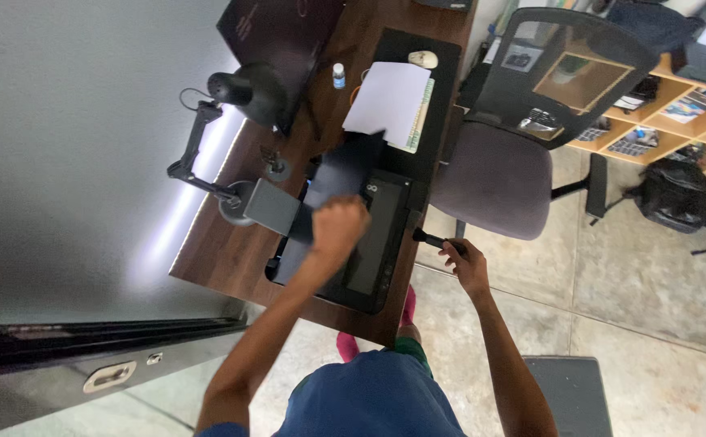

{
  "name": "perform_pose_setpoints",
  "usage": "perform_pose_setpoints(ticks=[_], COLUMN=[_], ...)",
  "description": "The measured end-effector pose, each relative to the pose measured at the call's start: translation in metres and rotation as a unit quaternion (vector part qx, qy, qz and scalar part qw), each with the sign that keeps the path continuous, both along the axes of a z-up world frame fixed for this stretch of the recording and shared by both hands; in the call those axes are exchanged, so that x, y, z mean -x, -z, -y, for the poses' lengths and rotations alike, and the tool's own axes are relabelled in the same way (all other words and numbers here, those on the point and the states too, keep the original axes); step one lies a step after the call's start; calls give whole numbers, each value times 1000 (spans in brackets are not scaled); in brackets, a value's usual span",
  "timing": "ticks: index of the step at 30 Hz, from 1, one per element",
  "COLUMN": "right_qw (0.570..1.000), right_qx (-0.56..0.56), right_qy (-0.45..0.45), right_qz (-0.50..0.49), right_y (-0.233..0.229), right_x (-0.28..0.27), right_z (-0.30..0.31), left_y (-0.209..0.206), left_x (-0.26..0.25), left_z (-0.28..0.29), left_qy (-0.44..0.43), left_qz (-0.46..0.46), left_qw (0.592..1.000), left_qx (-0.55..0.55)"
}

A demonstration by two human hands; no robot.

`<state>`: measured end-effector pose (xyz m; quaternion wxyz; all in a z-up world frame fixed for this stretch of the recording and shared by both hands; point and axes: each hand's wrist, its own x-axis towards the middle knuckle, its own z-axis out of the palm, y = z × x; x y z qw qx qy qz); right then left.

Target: The person picks up a stack of white paper from the desk, aligns and squares the sheets by hand, and places the stack into the paper tray of a printer on the desk. They close the tray, press buttons on the printer's control panel, then lift the scanner lid and open the ink cartridge access cover.

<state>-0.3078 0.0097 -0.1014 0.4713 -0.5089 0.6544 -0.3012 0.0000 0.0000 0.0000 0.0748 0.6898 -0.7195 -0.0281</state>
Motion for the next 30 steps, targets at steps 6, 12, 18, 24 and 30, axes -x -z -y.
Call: perform_pose_setpoints(ticks=[6,12,18,24,30], right_qw=[996,986,965,911,847], right_qx=[24,100,122,283,255], right_qy=[-33,-131,-211,-252,-460], right_qz=[76,29,-95,-165,-82], right_y=[13,18,9,11,6], right_x=[-33,-57,-91,-176,-259], right_z=[8,23,29,15,-24], left_y=[-66,-79,-85,-88,-75], left_x=[-86,-145,-156,-154,-167], left_z=[-4,-12,-41,-77,-96], left_qy=[-72,-92,-120,-178,-171], left_qz=[-95,-104,-170,-237,-269], left_qw=[980,973,959,940,929], left_qx=[156,182,193,171,186])
